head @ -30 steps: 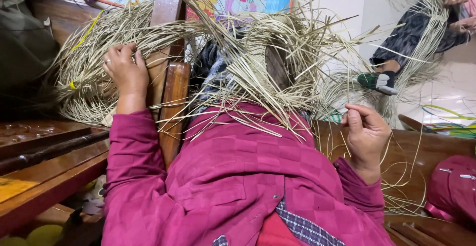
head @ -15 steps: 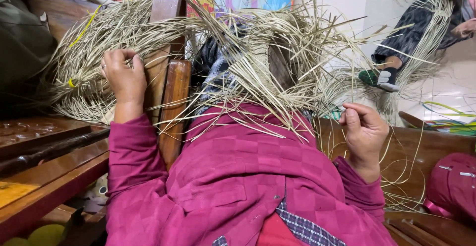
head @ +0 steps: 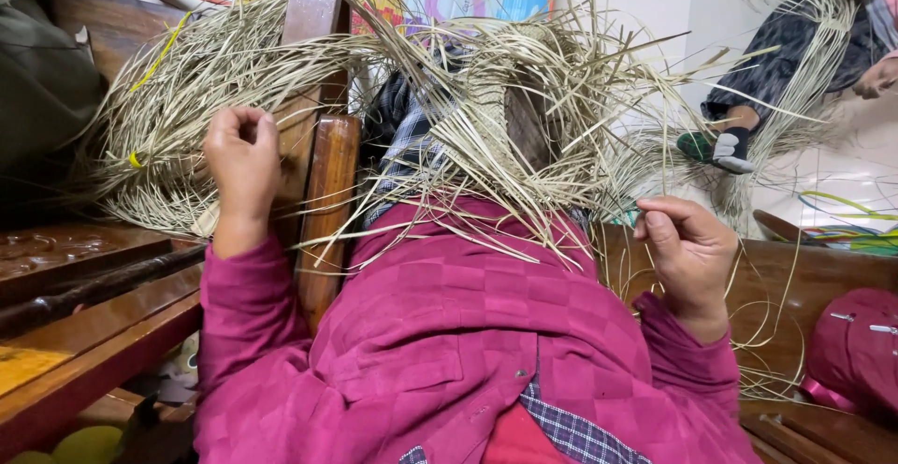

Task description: Weaving dried straw or grass strands together to create a handcrafted item.

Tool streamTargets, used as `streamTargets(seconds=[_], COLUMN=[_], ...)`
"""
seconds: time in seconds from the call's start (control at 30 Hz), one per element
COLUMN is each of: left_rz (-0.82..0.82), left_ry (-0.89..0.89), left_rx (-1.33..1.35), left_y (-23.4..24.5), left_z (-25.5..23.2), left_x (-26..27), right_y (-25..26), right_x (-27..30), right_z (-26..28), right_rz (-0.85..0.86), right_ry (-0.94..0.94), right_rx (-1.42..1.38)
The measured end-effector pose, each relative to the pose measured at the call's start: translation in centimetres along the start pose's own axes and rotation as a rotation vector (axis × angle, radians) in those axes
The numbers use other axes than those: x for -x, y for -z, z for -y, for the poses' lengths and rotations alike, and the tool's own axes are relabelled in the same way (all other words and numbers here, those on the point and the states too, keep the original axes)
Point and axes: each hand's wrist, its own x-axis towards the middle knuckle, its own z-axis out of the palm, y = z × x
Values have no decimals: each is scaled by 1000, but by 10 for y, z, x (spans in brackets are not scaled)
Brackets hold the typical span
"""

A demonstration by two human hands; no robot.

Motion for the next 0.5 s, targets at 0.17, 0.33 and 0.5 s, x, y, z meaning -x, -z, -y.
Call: streamTargets(seconds=[0.17,0.33,0.5], left_rz=[349,506,347], left_ry=[111,-530,-696], left_rx=[257,222,155], left_y=[35,11,-5], left_z=[-173,-216,-225], left_x=[33,54,54], right_y=[-51,-121,-134], right_x=[-44,-61,-67], right_z=[75,78,64], right_rz=[366,518,640], right_ry=[315,712,577], right_rx=[-86,216,146])
